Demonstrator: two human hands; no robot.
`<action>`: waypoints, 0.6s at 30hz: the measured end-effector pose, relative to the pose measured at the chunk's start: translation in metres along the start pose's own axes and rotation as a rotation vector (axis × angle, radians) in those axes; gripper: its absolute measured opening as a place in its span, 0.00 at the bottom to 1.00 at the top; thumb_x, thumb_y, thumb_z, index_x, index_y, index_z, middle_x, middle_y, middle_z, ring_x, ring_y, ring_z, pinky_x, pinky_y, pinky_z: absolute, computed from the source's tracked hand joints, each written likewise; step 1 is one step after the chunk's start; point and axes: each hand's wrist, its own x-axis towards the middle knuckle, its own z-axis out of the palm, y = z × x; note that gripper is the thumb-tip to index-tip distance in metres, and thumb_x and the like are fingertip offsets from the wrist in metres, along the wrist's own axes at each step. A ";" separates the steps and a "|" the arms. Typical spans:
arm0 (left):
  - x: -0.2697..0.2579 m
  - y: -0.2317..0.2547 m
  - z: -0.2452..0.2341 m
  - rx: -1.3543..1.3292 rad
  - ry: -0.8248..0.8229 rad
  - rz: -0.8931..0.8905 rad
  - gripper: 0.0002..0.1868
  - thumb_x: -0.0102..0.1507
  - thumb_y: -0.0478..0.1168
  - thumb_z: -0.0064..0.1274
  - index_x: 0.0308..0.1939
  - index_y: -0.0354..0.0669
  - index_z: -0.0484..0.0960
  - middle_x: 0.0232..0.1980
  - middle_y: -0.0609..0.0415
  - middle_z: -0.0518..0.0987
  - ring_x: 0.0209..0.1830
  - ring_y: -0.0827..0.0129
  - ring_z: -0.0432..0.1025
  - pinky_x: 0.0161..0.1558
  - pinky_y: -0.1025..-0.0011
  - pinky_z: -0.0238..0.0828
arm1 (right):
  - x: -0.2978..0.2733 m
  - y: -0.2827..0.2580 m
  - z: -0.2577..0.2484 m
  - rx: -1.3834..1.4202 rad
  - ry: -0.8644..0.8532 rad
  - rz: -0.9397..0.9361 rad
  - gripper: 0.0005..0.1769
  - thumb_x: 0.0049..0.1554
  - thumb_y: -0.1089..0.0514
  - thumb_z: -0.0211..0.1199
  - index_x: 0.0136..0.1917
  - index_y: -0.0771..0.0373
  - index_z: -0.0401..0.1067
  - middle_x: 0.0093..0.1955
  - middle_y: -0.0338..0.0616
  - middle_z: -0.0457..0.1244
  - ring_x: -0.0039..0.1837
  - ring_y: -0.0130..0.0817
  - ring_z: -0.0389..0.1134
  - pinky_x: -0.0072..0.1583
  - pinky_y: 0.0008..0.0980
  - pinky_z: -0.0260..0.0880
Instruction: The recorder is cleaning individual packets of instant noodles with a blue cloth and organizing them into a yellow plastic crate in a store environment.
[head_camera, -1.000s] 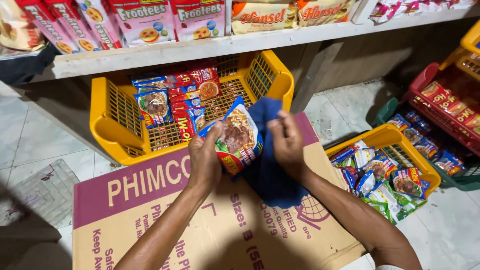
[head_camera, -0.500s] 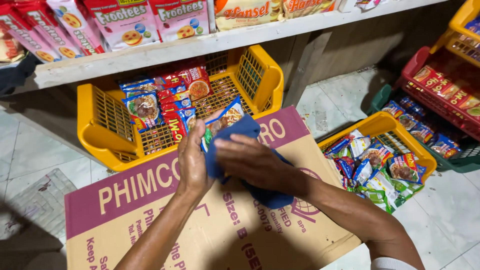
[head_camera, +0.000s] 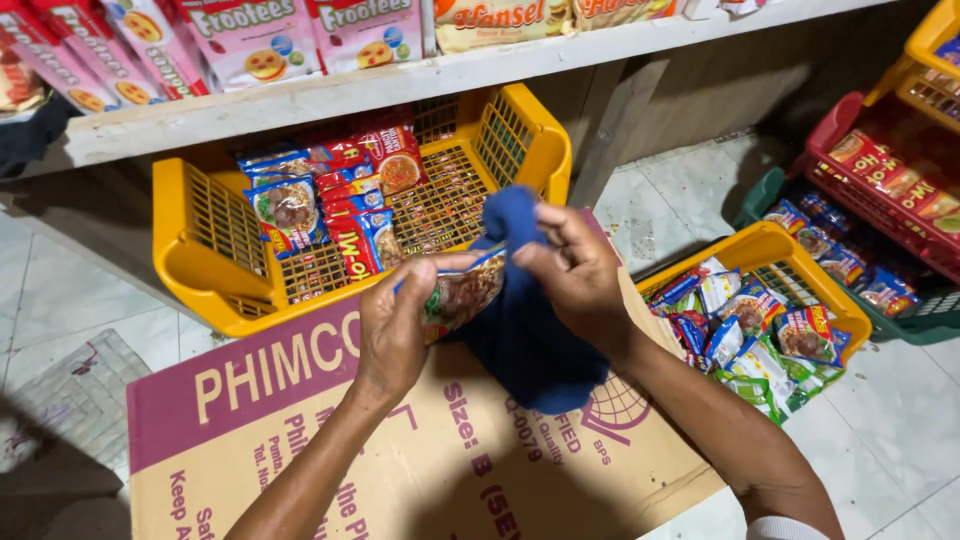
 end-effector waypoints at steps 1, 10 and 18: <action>0.000 -0.001 0.000 0.040 -0.003 0.034 0.21 0.69 0.47 0.41 0.48 0.39 0.88 0.43 0.44 0.87 0.48 0.66 0.80 0.58 0.63 0.75 | -0.001 0.000 -0.001 0.067 -0.043 0.049 0.22 0.60 0.66 0.64 0.67 0.63 0.69 0.54 0.47 0.71 0.50 0.29 0.71 0.55 0.35 0.76; -0.008 -0.006 0.008 0.218 -0.016 0.173 0.10 0.68 0.41 0.53 0.45 0.40 0.86 0.47 0.46 0.86 0.52 0.64 0.77 0.59 0.61 0.71 | 0.002 -0.005 -0.001 0.444 0.100 0.298 0.20 0.54 0.69 0.65 0.61 0.70 0.69 0.46 0.49 0.68 0.41 0.32 0.73 0.43 0.30 0.79; -0.006 0.003 0.015 0.165 -0.109 0.090 0.13 0.69 0.42 0.50 0.49 0.41 0.87 0.50 0.49 0.86 0.54 0.64 0.77 0.60 0.60 0.71 | 0.000 -0.008 -0.003 0.513 0.168 0.268 0.23 0.53 0.69 0.66 0.62 0.72 0.68 0.48 0.52 0.69 0.43 0.37 0.75 0.44 0.34 0.81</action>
